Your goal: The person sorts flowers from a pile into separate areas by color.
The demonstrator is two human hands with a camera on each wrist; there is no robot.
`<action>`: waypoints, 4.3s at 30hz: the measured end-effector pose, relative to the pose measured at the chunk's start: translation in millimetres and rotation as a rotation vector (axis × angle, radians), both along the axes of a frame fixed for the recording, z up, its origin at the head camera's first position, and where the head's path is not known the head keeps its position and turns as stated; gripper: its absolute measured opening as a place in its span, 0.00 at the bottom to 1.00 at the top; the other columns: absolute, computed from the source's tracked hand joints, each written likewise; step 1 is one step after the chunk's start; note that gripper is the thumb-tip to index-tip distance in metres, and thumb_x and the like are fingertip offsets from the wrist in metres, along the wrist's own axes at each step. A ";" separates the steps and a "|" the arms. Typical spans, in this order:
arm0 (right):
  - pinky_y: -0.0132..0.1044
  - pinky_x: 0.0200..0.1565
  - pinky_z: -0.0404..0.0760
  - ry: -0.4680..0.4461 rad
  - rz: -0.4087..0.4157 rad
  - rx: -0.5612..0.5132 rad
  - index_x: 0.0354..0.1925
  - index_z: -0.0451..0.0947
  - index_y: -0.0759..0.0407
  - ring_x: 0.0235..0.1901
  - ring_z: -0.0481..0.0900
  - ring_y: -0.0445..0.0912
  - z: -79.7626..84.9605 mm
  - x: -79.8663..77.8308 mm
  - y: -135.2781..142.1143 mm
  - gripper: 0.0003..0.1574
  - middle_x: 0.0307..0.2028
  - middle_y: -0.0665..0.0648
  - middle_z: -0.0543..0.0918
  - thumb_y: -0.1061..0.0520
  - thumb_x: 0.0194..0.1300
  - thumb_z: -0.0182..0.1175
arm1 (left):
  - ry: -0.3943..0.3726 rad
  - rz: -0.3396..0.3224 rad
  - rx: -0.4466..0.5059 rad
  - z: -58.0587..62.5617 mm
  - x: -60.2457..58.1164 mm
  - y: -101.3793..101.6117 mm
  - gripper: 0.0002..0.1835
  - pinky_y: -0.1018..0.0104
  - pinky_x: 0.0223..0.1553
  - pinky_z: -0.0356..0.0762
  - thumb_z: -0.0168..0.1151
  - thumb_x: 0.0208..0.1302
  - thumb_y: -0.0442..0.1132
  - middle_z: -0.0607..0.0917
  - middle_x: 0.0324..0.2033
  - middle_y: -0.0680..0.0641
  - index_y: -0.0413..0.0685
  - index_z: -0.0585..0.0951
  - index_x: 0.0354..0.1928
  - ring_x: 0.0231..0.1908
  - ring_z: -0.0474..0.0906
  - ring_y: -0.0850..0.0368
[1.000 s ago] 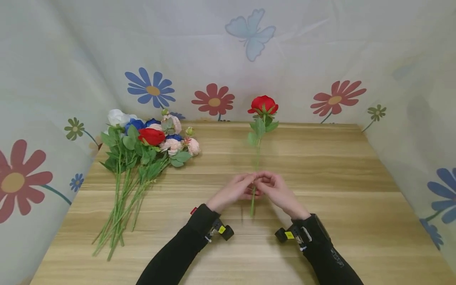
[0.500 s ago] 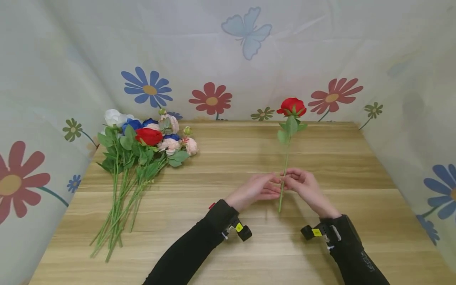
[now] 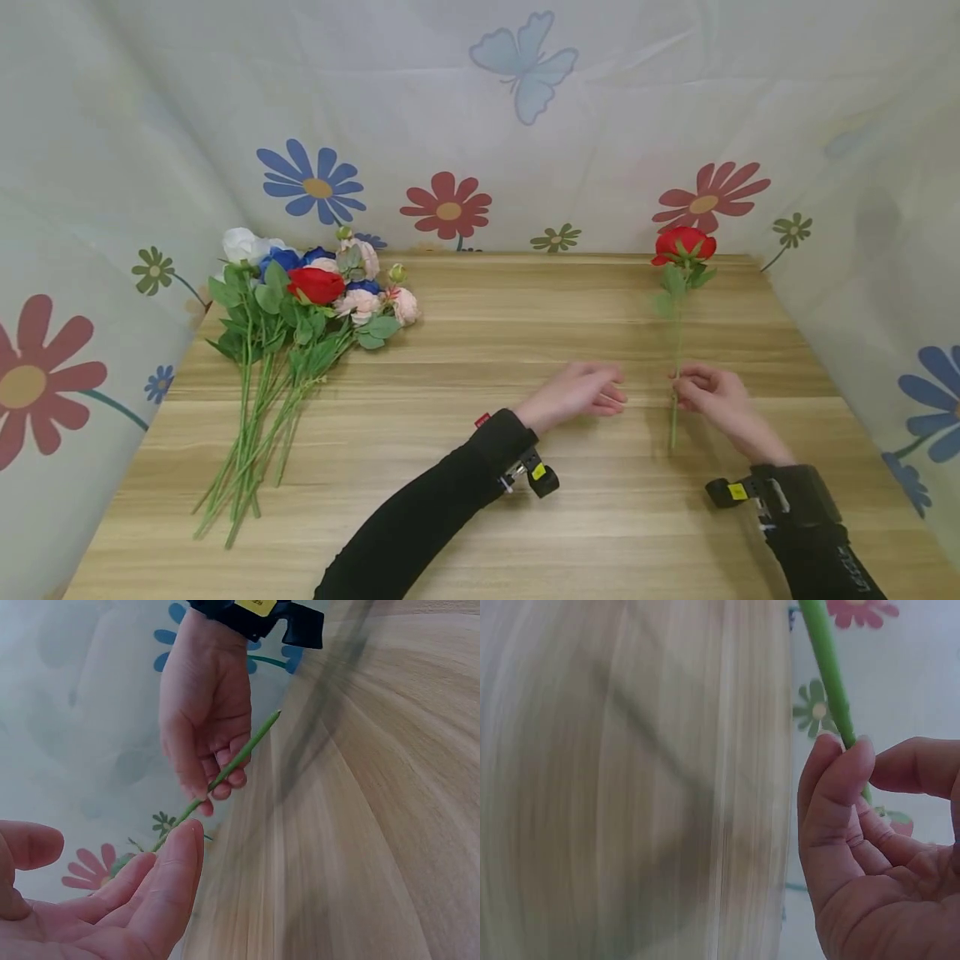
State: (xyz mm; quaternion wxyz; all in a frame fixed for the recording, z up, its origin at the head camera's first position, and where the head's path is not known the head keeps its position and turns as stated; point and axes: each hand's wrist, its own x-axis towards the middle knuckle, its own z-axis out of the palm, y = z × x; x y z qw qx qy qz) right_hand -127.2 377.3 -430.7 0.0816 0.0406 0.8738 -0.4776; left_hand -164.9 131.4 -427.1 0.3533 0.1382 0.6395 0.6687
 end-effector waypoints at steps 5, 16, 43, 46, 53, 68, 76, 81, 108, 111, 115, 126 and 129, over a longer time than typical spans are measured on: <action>0.26 0.32 0.82 0.023 -0.007 0.220 0.59 0.65 0.86 0.28 0.79 0.28 -0.9 4.5 29.8 0.27 0.42 0.73 0.85 0.62 0.74 0.49 | 0.015 -0.014 -0.011 -2.2 1.3 7.4 0.25 0.62 0.54 0.85 0.45 0.79 0.42 0.83 0.54 0.28 0.28 0.72 0.65 0.55 0.83 0.37; 0.40 0.34 0.79 0.055 -0.031 0.577 0.51 0.76 0.79 0.36 0.85 0.62 -8.4 5.1 57.5 0.24 0.39 0.75 0.86 0.58 0.66 0.56 | 0.028 -0.037 -0.065 -5.8 5.3 16.5 0.26 0.61 0.53 0.85 0.48 0.79 0.46 0.84 0.54 0.32 0.31 0.74 0.64 0.52 0.86 0.43; 0.39 0.29 0.73 0.258 -0.115 0.650 0.50 0.76 0.76 0.30 0.82 0.58 0.7 -6.5 38.7 0.23 0.34 0.72 0.85 0.60 0.61 0.59 | 0.105 -0.048 -0.202 -16.8 3.4 17.0 0.27 0.63 0.49 0.85 0.50 0.77 0.52 0.85 0.54 0.40 0.39 0.75 0.65 0.49 0.86 0.50; 0.31 0.29 0.71 0.352 -0.113 0.575 0.48 0.78 0.74 0.28 0.82 0.50 3.5 -14.6 12.8 0.19 0.33 0.70 0.85 0.63 0.61 0.58 | 0.212 -0.046 -0.244 -19.0 -3.6 0.3 0.26 0.66 0.42 0.83 0.49 0.77 0.53 0.86 0.49 0.41 0.41 0.76 0.64 0.43 0.85 0.52; 0.23 0.33 0.74 0.434 -0.045 0.399 0.47 0.80 0.72 0.34 0.85 0.57 6.9 -28.7 -55.6 0.15 0.36 0.69 0.86 0.65 0.64 0.58 | 0.490 0.014 -0.402 -14.7 -12.5 -48.2 0.26 0.63 0.58 0.79 0.45 0.78 0.53 0.83 0.60 0.44 0.45 0.75 0.67 0.58 0.82 0.52; 0.36 0.55 0.81 0.234 0.040 -0.152 0.61 0.72 0.72 0.53 0.82 0.61 -14.1 -52.1 -191.5 0.22 0.53 0.72 0.81 0.66 0.70 0.56 | 0.666 0.346 -0.700 -12.2 -6.3 -178.9 0.26 0.47 0.60 0.78 0.54 0.76 0.49 0.79 0.65 0.40 0.43 0.73 0.69 0.61 0.79 0.43; 0.49 0.62 0.78 0.144 0.103 -0.326 0.66 0.68 0.68 0.59 0.79 0.60 -14.3 -50.2 -247.6 0.27 0.59 0.69 0.78 0.64 0.71 0.57 | 0.798 0.463 -0.905 -9.8 8.6 -225.7 0.25 0.43 0.48 0.82 0.57 0.73 0.44 0.80 0.60 0.35 0.37 0.74 0.66 0.52 0.82 0.36; 0.40 0.57 0.81 0.088 0.110 -0.421 0.66 0.69 0.67 0.58 0.80 0.59 -19.2 -48.0 -275.0 0.29 0.58 0.69 0.80 0.66 0.69 0.58 | 0.833 0.520 -0.978 -12.5 19.0 -254.7 0.24 0.41 0.47 0.81 0.58 0.73 0.43 0.81 0.57 0.31 0.34 0.75 0.64 0.50 0.82 0.33; 0.37 0.52 0.85 0.005 0.295 -0.549 0.65 0.69 0.69 0.52 0.84 0.57 -28.1 -29.0 -334.0 0.31 0.56 0.70 0.80 0.70 0.63 0.56 | 0.622 0.675 -1.225 -18.0 45.3 -375.6 0.26 0.34 0.40 0.78 0.49 0.74 0.40 0.79 0.52 0.21 0.24 0.71 0.63 0.45 0.79 0.23; 0.38 0.52 0.86 -0.010 0.296 -0.547 0.65 0.69 0.68 0.51 0.85 0.55 -28.2 -27.6 -335.0 0.31 0.56 0.69 0.81 0.70 0.63 0.56 | 0.580 0.615 -1.253 -20.2 43.3 -379.0 0.25 0.35 0.39 0.79 0.49 0.73 0.39 0.81 0.50 0.21 0.21 0.73 0.60 0.44 0.80 0.23; 0.39 0.51 0.86 -0.004 0.305 -0.546 0.64 0.69 0.69 0.51 0.85 0.56 -27.9 -26.4 -334.8 0.29 0.56 0.70 0.81 0.70 0.64 0.55 | 0.543 0.595 -1.268 -19.9 41.8 -379.9 0.22 0.35 0.37 0.79 0.50 0.71 0.35 0.82 0.47 0.21 0.21 0.75 0.56 0.43 0.80 0.23; 0.37 0.51 0.85 0.001 0.309 -0.535 0.64 0.70 0.68 0.50 0.85 0.54 -26.0 -26.4 -330.3 0.28 0.56 0.70 0.81 0.69 0.65 0.56 | 0.532 0.672 -1.257 -15.6 41.9 -377.7 0.18 0.38 0.33 0.79 0.50 0.68 0.31 0.82 0.43 0.22 0.22 0.77 0.51 0.40 0.81 0.24; 0.37 0.51 0.85 -0.011 0.299 -0.538 0.64 0.71 0.68 0.48 0.85 0.51 -26.3 -27.1 -329.4 0.28 0.56 0.69 0.81 0.69 0.65 0.57 | 0.566 0.726 -1.250 -14.2 43.6 -376.2 0.17 0.37 0.35 0.78 0.49 0.68 0.31 0.83 0.42 0.22 0.22 0.78 0.49 0.40 0.81 0.24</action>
